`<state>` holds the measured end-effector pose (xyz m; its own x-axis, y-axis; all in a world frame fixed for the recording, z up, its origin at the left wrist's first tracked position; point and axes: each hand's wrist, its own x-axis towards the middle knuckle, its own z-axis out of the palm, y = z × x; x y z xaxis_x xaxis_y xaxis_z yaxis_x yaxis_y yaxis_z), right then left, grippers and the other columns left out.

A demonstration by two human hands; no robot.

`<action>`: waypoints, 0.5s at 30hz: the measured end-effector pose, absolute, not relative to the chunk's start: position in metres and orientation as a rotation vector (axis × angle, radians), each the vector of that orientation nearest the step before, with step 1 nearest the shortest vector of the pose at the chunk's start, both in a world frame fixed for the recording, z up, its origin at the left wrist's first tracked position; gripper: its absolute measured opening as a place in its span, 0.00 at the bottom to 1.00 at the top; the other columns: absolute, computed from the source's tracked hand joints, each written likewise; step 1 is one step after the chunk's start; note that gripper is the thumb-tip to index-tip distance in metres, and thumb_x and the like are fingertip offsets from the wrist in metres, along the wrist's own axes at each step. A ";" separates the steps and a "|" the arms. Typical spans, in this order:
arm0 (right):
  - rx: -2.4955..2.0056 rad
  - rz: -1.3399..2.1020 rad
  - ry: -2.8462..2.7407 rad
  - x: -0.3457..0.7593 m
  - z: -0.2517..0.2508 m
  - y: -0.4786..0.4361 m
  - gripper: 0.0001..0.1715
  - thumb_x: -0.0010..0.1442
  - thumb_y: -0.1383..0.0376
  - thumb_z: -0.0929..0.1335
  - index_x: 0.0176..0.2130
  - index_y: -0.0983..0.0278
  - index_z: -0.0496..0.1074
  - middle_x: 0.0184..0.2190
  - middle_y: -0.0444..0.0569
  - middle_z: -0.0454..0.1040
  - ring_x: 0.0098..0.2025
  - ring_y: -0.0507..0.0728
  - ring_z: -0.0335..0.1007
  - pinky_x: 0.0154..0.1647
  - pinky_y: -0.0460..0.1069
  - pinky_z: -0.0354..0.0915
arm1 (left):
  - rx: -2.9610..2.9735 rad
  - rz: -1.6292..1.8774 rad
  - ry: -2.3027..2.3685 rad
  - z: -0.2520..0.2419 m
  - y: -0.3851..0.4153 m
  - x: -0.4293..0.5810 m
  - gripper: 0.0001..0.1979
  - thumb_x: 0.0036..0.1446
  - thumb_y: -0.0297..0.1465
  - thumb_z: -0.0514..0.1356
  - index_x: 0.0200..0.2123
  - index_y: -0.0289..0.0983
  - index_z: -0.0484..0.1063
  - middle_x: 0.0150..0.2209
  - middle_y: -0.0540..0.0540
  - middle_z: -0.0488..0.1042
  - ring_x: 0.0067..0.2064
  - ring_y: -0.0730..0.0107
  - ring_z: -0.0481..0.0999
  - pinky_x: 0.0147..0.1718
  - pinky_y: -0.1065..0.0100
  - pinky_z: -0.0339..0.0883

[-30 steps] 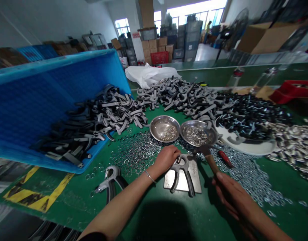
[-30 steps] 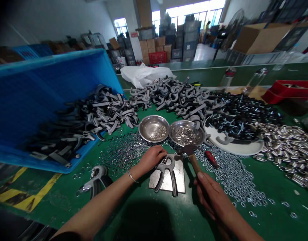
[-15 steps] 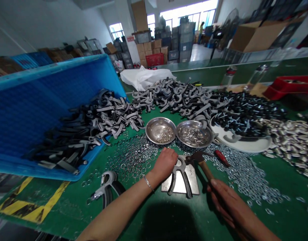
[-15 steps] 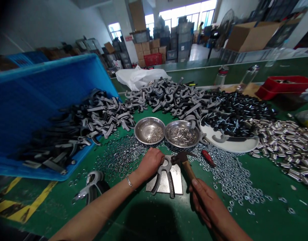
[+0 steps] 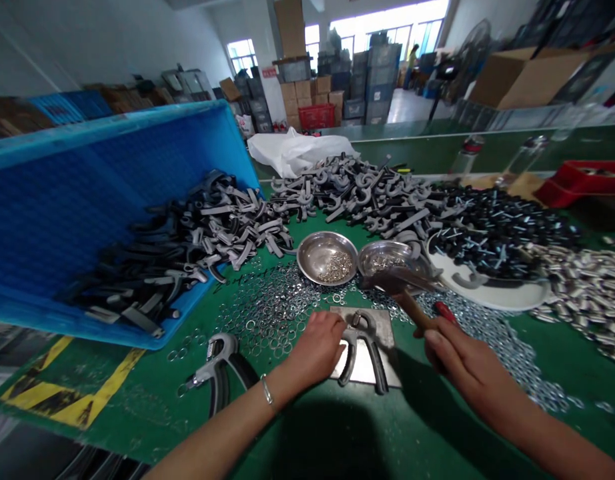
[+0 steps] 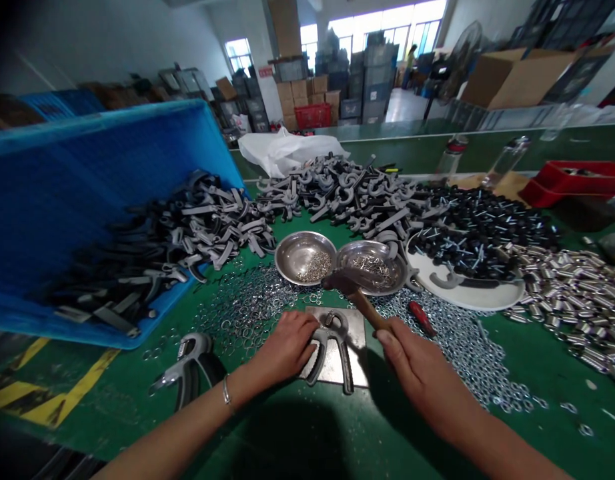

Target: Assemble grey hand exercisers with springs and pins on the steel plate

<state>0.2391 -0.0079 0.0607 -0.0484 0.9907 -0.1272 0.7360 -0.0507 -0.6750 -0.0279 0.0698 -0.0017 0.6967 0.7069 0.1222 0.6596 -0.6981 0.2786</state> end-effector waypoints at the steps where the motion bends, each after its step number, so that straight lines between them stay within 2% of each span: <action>1: -1.850 0.858 -1.892 0.236 0.060 -0.001 0.24 0.70 0.48 0.56 0.42 0.60 0.70 0.32 0.50 0.77 0.34 0.60 0.74 0.38 0.53 0.67 | 2.730 0.265 1.091 -0.001 0.070 -0.029 0.09 0.64 0.29 0.57 0.47 0.36 0.70 0.46 0.41 0.72 0.50 0.55 0.67 0.52 0.54 0.60; 4: -1.842 0.993 -2.020 0.231 0.056 0.014 0.25 0.70 0.47 0.55 0.37 0.60 0.70 0.31 0.50 0.77 0.34 0.60 0.74 0.38 0.53 0.67 | 2.816 0.167 1.082 -0.001 0.074 -0.026 0.06 0.65 0.27 0.55 0.39 0.36 0.72 0.41 0.43 0.72 0.47 0.57 0.68 0.49 0.56 0.61; 7: -1.796 0.967 -1.985 0.230 0.055 0.019 0.26 0.71 0.48 0.53 0.37 0.59 0.69 0.31 0.49 0.77 0.35 0.60 0.74 0.40 0.54 0.66 | 2.845 0.192 1.096 -0.004 0.078 -0.022 0.07 0.66 0.26 0.54 0.39 0.35 0.72 0.41 0.43 0.72 0.46 0.57 0.68 0.49 0.56 0.61; 10: -1.878 0.936 -1.916 0.234 0.047 0.011 0.24 0.68 0.47 0.57 0.35 0.59 0.69 0.29 0.49 0.76 0.32 0.60 0.72 0.39 0.55 0.65 | 2.837 0.221 1.096 -0.007 0.076 -0.023 0.06 0.65 0.26 0.54 0.38 0.35 0.72 0.40 0.43 0.72 0.46 0.57 0.68 0.50 0.57 0.61; 13: -1.844 1.160 -1.730 0.243 0.031 -0.016 0.25 0.66 0.44 0.60 0.32 0.59 0.70 0.27 0.48 0.74 0.30 0.58 0.71 0.34 0.52 0.66 | 2.832 0.193 1.071 -0.006 0.068 -0.032 0.06 0.65 0.26 0.55 0.37 0.35 0.72 0.39 0.44 0.72 0.46 0.57 0.68 0.50 0.56 0.61; 15: -1.833 1.386 -1.432 0.249 0.020 -0.047 0.28 0.65 0.41 0.60 0.31 0.59 0.70 0.23 0.46 0.71 0.24 0.55 0.68 0.24 0.48 0.63 | 2.798 0.156 1.082 -0.002 0.062 -0.040 0.06 0.66 0.26 0.55 0.37 0.35 0.72 0.40 0.44 0.72 0.45 0.58 0.68 0.50 0.56 0.62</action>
<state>0.2494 -0.0467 0.0195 -0.0329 0.8983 -0.4382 0.4674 -0.3737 -0.8012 -0.0402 0.0622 -0.0020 0.7362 0.6751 0.0470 0.6609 -0.7322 0.1647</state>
